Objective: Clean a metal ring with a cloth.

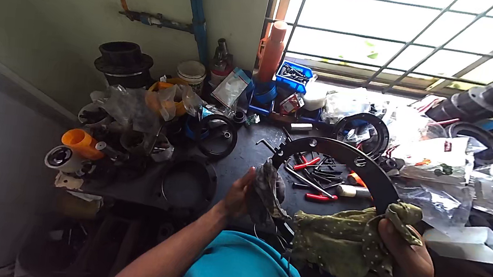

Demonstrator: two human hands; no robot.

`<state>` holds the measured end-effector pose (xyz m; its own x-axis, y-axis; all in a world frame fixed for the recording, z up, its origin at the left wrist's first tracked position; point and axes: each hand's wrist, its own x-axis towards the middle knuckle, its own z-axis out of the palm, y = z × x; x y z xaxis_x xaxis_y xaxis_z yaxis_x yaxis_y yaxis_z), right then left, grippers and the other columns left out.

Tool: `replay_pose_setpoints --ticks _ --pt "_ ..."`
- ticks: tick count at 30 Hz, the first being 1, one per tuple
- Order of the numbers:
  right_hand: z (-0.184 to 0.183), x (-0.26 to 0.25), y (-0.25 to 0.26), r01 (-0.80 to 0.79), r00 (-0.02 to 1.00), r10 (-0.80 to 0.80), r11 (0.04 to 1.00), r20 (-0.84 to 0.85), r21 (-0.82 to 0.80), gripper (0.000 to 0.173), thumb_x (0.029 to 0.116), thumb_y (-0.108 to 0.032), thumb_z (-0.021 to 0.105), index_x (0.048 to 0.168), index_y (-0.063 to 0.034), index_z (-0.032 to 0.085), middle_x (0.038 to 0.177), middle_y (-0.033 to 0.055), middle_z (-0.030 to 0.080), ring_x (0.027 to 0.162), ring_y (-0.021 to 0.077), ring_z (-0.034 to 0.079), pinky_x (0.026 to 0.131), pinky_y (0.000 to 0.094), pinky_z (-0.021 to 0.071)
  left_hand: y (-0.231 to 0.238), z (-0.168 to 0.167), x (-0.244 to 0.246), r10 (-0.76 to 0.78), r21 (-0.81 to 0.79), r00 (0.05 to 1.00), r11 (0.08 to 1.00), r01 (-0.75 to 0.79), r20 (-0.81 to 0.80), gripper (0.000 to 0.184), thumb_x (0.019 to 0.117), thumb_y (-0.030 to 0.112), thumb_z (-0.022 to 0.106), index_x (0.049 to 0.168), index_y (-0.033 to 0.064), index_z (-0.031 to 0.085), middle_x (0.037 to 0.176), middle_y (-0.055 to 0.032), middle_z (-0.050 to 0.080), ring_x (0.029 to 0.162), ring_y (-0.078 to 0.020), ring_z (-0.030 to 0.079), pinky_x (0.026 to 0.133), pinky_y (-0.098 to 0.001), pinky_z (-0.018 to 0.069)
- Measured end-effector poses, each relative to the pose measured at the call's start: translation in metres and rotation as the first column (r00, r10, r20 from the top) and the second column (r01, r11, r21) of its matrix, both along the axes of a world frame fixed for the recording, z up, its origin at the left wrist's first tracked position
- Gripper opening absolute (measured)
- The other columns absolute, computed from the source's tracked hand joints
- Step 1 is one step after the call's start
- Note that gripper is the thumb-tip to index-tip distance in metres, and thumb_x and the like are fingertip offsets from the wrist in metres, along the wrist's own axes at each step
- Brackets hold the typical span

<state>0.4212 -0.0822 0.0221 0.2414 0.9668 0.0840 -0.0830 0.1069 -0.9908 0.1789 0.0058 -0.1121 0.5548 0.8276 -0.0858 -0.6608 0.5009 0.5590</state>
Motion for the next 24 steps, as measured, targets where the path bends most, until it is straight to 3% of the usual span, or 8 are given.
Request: replay_pose_setpoints --ticks 1,4,9,12,14,19,22,24 --pt "-0.002 0.000 0.000 -0.013 1.000 0.012 1.000 -0.025 -0.012 0.003 0.0917 -0.034 0.072 0.093 -0.0317 0.074 0.078 -0.0159 0.071 0.068 -0.0079 0.065 0.062 0.0106 0.0550 0.002 0.002 0.002 -0.011 0.014 0.995 1.000 0.012 -0.096 0.048 0.1066 0.054 0.041 0.133 0.0190 0.060 0.108 -0.0010 0.072 0.097 -0.0108 0.070 0.085 -0.0326 0.0596" --pt "-0.005 -0.001 -0.003 -0.036 0.998 0.034 0.999 -0.062 -0.031 0.004 0.0903 -0.035 0.074 0.090 -0.0303 0.074 0.074 -0.0140 0.069 0.064 -0.0070 0.063 0.059 0.0116 0.0544 0.002 0.008 0.015 0.064 0.000 0.943 0.998 -0.068 -0.325 0.035 0.1098 0.036 0.043 0.133 0.0136 0.057 0.096 -0.0029 0.070 0.080 -0.0106 0.068 0.073 -0.0307 0.0601" --pt "-0.006 0.000 -0.006 0.040 0.997 -0.038 0.998 -0.066 0.038 0.006 0.0892 -0.040 0.075 0.092 -0.0349 0.073 0.078 -0.0192 0.070 0.070 -0.0111 0.063 0.063 0.0084 0.0532 -0.019 0.009 0.025 0.125 -0.096 0.970 0.984 -0.148 -0.207 0.031 0.1108 0.027 0.039 0.131 0.0123 0.057 0.096 -0.0055 0.072 0.082 -0.0145 0.071 0.077 -0.0339 0.0611" --pt "-0.012 0.001 -0.009 0.063 0.995 -0.057 0.996 -0.084 0.068 0.003 0.0913 -0.037 0.073 0.093 -0.0338 0.073 0.079 -0.0172 0.071 0.070 -0.0093 0.065 0.064 0.0101 0.0547 -0.015 0.017 0.019 0.126 -0.062 0.971 0.988 -0.142 -0.203 0.031 0.1099 0.025 0.041 0.131 0.0109 0.058 0.096 -0.0061 0.070 0.081 -0.0150 0.069 0.077 -0.0347 0.0602" --pt "-0.015 0.002 -0.007 0.034 0.999 -0.030 0.996 -0.046 0.082 0.005 0.0945 -0.033 0.070 0.095 -0.0323 0.075 0.080 -0.0162 0.072 0.070 -0.0081 0.065 0.065 0.0111 0.0553 -0.009 0.028 0.010 0.149 0.000 0.951 0.988 -0.155 -0.272 0.029 0.1100 0.022 0.041 0.129 0.0096 0.058 0.096 -0.0051 0.070 0.080 -0.0136 0.069 0.076 -0.0330 0.0603" --pt "-0.005 0.002 -0.001 0.048 0.996 -0.046 0.999 0.075 -0.026 0.004 0.0908 -0.025 0.069 0.091 -0.0262 0.072 0.076 -0.0128 0.071 0.065 -0.0044 0.065 0.060 0.0142 0.0565 0.009 0.052 -0.016 0.203 0.245 0.880 0.964 -0.103 -0.429 0.026 0.1061 0.010 0.044 0.125 0.0044 0.061 0.093 -0.0030 0.070 0.079 -0.0107 0.069 0.076 -0.0313 0.0607" --pt "-0.003 0.012 0.011 -0.005 0.961 0.021 0.998 0.277 -0.057 0.013 0.0866 -0.024 0.071 0.099 -0.0214 0.073 0.084 -0.0108 0.072 0.072 -0.0018 0.067 0.065 0.0169 0.0584 0.019 0.072 -0.032 0.238 0.434 0.824 0.901 0.010 -0.514 0.021 0.1012 0.004 0.051 0.117 0.0054 0.065 0.091 0.0017 0.071 0.079 -0.0046 0.068 0.076 -0.0252 0.0598" --pt "-0.002 0.017 0.020 -0.087 0.876 0.088 0.996 0.475 -0.024 0.019 0.0838 -0.023 0.073 0.102 -0.0189 0.072 0.089 -0.0119 0.072 0.078 -0.0039 0.067 0.070 0.0161 0.0581 0.024 0.088 -0.041 0.252 0.573 0.799 0.808 0.138 -0.547 0.020 0.0970 0.000 0.057 0.115 0.0037 0.066 0.095 0.0024 0.071 0.082 -0.0018 0.067 0.077 -0.0214 0.0583"
